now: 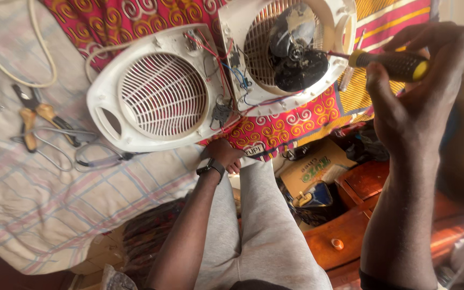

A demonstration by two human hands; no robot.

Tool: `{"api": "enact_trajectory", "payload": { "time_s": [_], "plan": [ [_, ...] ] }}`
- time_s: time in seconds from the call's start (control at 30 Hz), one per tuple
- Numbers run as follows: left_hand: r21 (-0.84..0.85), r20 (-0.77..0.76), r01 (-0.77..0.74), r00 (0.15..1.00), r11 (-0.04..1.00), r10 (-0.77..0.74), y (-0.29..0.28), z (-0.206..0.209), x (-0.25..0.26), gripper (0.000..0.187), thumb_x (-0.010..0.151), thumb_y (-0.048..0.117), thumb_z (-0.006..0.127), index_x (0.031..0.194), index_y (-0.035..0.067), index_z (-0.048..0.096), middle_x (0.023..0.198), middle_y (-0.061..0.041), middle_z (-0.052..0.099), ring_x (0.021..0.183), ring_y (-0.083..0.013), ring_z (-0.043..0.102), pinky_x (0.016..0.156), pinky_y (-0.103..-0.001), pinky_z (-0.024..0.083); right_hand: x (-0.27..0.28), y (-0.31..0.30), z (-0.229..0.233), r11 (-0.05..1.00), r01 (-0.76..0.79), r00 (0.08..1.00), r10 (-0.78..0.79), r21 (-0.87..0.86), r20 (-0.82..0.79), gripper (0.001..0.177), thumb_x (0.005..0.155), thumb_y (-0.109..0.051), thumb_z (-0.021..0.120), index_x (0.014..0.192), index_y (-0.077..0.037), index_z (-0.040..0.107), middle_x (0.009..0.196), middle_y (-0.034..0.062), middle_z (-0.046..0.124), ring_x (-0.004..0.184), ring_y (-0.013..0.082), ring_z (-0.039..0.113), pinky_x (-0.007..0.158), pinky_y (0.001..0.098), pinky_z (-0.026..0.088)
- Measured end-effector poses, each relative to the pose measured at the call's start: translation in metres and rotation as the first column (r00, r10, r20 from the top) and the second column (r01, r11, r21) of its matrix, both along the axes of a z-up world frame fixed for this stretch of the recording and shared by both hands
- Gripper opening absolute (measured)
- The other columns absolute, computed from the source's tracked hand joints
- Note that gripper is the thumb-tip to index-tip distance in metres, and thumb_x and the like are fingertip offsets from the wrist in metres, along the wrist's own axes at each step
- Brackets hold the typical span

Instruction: The person removes the front grille of a white electric fan using a screwdriver, then uses the screwdriver to loosen and remove the central hub nut to detach the fan blades from the motor shaft. The person handles the fan body, grille, and blades throughout.

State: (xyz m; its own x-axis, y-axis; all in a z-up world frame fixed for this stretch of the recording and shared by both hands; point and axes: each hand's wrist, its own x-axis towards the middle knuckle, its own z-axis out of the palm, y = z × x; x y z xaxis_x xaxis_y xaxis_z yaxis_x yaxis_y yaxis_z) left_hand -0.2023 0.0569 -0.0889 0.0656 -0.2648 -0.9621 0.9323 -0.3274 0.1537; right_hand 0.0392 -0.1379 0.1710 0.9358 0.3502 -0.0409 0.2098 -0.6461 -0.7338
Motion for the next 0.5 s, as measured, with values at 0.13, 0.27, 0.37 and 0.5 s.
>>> {"api": "enact_trajectory", "payload": {
  "time_s": [0.13, 0.27, 0.37, 0.5],
  "plan": [
    [-0.084, 0.078, -0.015, 0.997, 0.996, 0.021, -0.006, -0.005, -0.007, 0.041, 0.088, 0.032, 0.073, 0.073, -0.006, 0.073, 0.070, -0.017, 0.076, 0.056, -0.0249, 0.073, 0.052, -0.034, 0.059, -0.004, 0.003, 0.006, 0.992, 0.062, 0.996, -0.055, -0.107, 0.065, 0.033, 0.100, 0.009, 0.072, 0.119, 0.001, 0.047, 0.114, 0.0135, 0.058, 0.103, 0.0188, 0.065, 0.092, 0.0312, 0.056],
    [0.232, 0.408, 0.400, 0.787, 0.886, -0.462, -0.005, 0.058, 0.005, 0.034, 0.089, 0.044, 0.072, 0.100, 0.013, 0.077, 0.098, -0.015, 0.075, 0.090, -0.0335, 0.071, 0.080, -0.046, 0.056, -0.008, 0.013, -0.003, 0.991, 0.108, 0.972, -0.088, -0.081, 0.218, 0.036, 0.095, 0.010, 0.080, 0.120, 0.000, 0.057, 0.116, 0.0165, 0.062, 0.100, 0.0225, 0.064, 0.086, 0.0333, 0.054],
    [0.283, 0.470, 0.208, 0.821, 0.936, -0.324, -0.012, 0.130, 0.046, 0.029, 0.088, 0.038, 0.070, 0.101, 0.012, 0.073, 0.096, -0.011, 0.077, 0.090, -0.0295, 0.074, 0.079, -0.044, 0.057, -0.017, 0.016, -0.007, 0.988, 0.124, 0.982, -0.135, 0.092, 0.132, 0.031, 0.090, 0.013, 0.070, 0.116, 0.003, 0.056, 0.114, 0.0180, 0.062, 0.101, 0.0229, 0.063, 0.081, 0.0323, 0.052],
    [0.349, 0.779, -0.191, 0.603, 0.918, -0.170, -0.009, 0.175, 0.155, 0.018, 0.092, 0.019, 0.067, 0.105, 0.007, 0.070, 0.101, -0.012, 0.074, 0.097, -0.0294, 0.072, 0.084, -0.043, 0.056, -0.015, 0.020, -0.016, 0.962, 0.136, 0.988, -0.151, 0.238, 0.043, 0.017, 0.094, -0.002, 0.067, 0.105, -0.005, 0.053, 0.116, 0.0191, 0.063, 0.105, 0.0315, 0.064, 0.087, 0.0408, 0.051]
  ]
}}
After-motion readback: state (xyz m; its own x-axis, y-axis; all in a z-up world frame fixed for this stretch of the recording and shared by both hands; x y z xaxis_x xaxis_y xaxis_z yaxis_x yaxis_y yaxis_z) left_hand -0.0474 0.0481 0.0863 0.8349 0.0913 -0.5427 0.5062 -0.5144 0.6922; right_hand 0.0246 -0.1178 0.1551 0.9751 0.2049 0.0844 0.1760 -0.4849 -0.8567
